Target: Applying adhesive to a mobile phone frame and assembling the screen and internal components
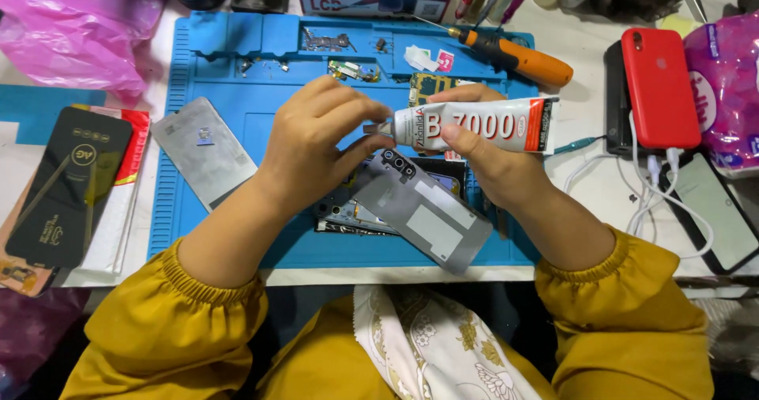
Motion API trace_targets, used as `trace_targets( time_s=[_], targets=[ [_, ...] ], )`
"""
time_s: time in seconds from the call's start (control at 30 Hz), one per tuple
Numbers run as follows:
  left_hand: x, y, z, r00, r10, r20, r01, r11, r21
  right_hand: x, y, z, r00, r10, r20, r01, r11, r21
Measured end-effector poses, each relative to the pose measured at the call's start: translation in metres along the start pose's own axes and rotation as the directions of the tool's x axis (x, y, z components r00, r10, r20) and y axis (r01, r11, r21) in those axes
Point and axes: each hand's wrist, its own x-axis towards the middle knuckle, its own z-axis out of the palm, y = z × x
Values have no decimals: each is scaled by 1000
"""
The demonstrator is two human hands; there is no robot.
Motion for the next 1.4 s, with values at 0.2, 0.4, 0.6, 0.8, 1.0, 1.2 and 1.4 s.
trace_targets(
  time_s=[0.2, 0.4, 0.6, 0.8, 1.0, 1.2, 1.4],
  targets=[
    [0, 4, -7, 967, 89, 237, -80, 996, -46, -10, -23, 7, 956, 103, 274, -51, 981, -189],
    [0, -8, -12, 971, 83, 225, -103, 992, 78, -7, -45, 10, 851, 103, 514, 226, 813, -537],
    [-19, -62, -17, 913, -251, 321, 53, 854, 517, -45, -96, -3, 948, -132, 291, 308, 619, -722],
    [-22, -68, -16, 899, -339, 276, 88, 759, 645, -115, -73, -10, 985, -21, 169, 167, 309, -936],
    [-26, -72, -11, 904, -364, 227, 155, 771, 618, -153, -41, 6, 990, 61, 126, 114, 165, -980],
    [-14, -53, -16, 970, -219, 101, 144, 862, 486, -150, -33, 22, 990, -38, 132, 136, 110, -985],
    [-7, -39, -13, 989, -129, 72, 95, 928, 360, -152, -31, 27, 998, -61, 31, 36, 90, -995]
  ],
)
